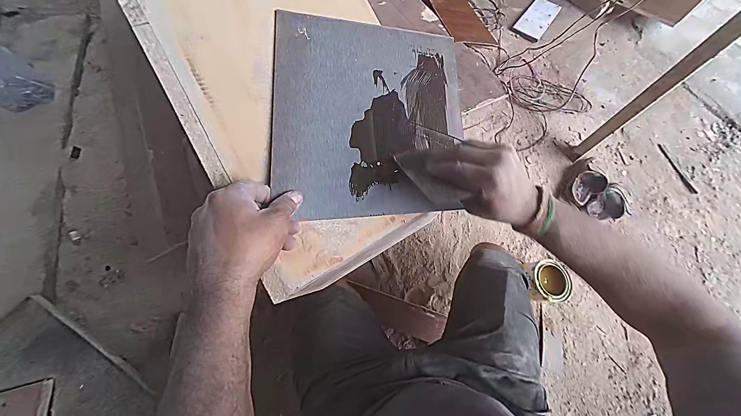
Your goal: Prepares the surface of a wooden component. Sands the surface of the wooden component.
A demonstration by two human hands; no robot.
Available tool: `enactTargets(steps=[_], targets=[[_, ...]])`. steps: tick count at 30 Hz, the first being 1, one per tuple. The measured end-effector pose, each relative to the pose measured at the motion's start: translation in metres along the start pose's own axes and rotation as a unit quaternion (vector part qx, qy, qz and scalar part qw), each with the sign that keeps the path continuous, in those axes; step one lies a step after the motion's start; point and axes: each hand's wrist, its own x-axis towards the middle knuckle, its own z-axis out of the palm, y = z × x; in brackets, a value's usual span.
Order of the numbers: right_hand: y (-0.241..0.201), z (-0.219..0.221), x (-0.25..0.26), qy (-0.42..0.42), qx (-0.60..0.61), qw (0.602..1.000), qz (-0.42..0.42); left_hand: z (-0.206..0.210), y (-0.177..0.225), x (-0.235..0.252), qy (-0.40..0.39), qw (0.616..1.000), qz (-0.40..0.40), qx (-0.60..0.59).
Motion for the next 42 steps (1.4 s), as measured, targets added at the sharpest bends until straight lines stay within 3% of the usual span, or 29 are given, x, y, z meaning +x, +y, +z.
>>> enactTargets(steps=[3,9,13,16,20,28,33,37,40,42], targets=[[0.005,-0.018,-0.013,-0.013,0.040,0.999,0.002,-0.001,0.001,0.000,0.001,1.000,0.002,0.011],[0.118,-0.037,0.043,0.014,-0.009,0.976,0.219,-0.001,0.001,-0.001,0.005,1.000,0.007,0.014],[0.152,-0.030,0.063,0.017,-0.003,0.965,0.261,0.000,-0.001,0.002,0.009,1.000,0.004,0.011],[0.150,-0.027,0.045,0.024,0.033,0.966,0.257,0.001,0.000,0.001,0.007,1.000,0.004,0.010],[0.133,-0.028,0.000,0.043,0.055,0.986,0.151,0.000,0.001,0.001,0.006,1.000,0.003,0.011],[0.049,-0.042,-0.073,0.019,0.089,0.994,0.068,0.000,0.002,0.001,0.009,1.000,0.001,0.012],[0.055,-0.063,-0.014,0.004,0.011,0.994,0.108,0.003,-0.002,0.001,0.016,1.000,-0.001,0.001],[0.092,-0.031,0.057,-0.016,-0.067,0.978,0.199,0.004,-0.002,0.000,0.021,1.000,0.001,-0.001],[0.096,-0.016,0.054,-0.011,-0.065,0.976,0.207,0.004,0.000,-0.003,0.027,1.000,-0.001,0.007],[0.082,-0.018,0.031,-0.003,-0.053,0.985,0.167,0.006,0.000,-0.004,0.031,1.000,-0.003,0.004]])
